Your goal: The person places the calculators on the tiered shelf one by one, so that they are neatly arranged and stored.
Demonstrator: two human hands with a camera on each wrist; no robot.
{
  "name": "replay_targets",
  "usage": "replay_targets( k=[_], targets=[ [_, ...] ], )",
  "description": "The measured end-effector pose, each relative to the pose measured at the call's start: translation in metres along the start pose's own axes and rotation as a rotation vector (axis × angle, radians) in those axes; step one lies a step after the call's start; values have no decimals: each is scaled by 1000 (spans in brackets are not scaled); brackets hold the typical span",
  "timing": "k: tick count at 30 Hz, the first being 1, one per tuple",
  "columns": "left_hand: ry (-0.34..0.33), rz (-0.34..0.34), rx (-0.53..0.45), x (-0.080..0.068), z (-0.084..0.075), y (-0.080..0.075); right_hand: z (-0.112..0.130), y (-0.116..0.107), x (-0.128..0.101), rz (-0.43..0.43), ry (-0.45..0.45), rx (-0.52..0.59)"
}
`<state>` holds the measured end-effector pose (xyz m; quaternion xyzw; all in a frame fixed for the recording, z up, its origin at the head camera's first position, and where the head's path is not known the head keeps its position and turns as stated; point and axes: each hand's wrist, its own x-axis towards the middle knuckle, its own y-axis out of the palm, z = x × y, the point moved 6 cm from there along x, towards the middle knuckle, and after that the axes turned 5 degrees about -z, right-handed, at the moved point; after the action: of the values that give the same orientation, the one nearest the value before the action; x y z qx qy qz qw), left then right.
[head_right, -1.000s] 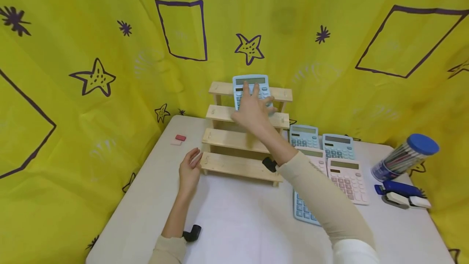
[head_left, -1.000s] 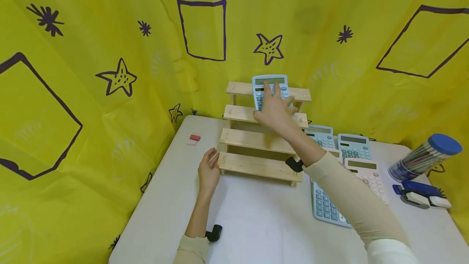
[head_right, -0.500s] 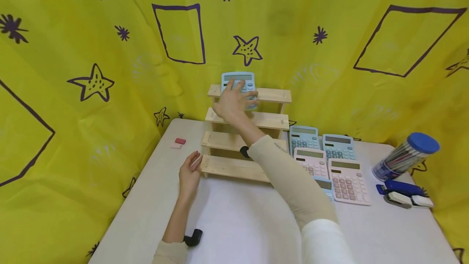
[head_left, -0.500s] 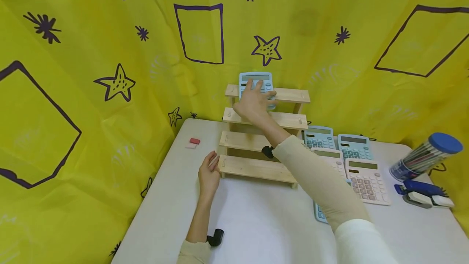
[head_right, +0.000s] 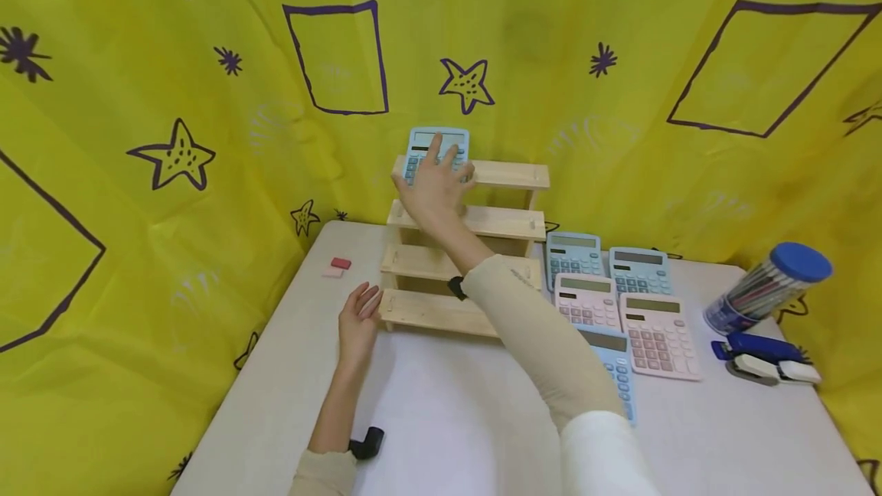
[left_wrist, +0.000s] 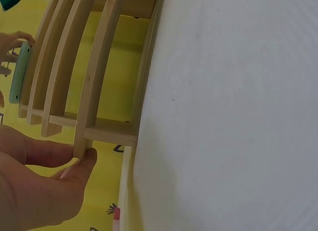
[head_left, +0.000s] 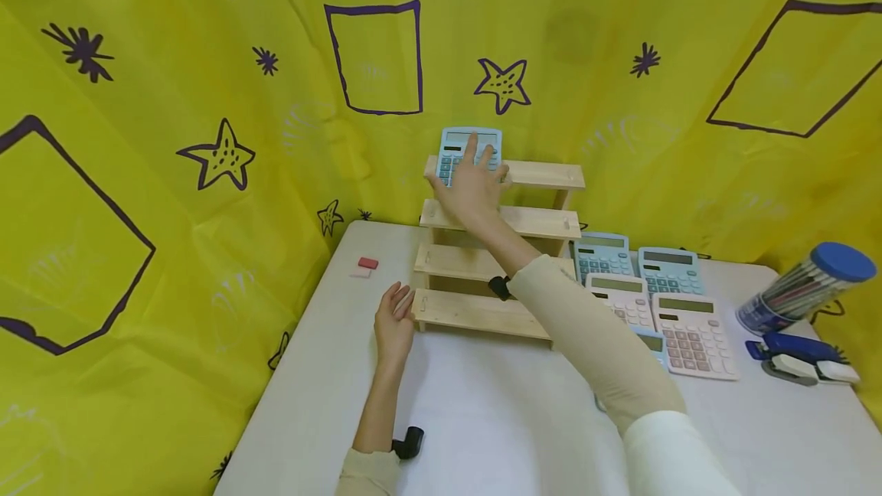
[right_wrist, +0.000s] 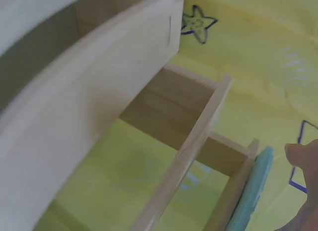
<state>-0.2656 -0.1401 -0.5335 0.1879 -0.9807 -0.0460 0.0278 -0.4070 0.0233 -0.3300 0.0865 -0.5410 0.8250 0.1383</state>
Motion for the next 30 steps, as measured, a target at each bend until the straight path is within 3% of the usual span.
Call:
replay_targets(
  k=[6, 11, 21, 30],
  targets=[
    [-54, 8, -34, -1, 5, -1, -29, -19, -35, -14, -60, 116],
    [-94, 20, -51, -1, 2, -4, -63, -31, -72, -8, -119, 132],
    [-142, 18, -87, 2, 3, -5, -135, -47, -142, 80, -139, 45],
    [-161, 36, -79, 2, 7, -2, -212, -64, -198, 81, -105, 32]
  ],
)
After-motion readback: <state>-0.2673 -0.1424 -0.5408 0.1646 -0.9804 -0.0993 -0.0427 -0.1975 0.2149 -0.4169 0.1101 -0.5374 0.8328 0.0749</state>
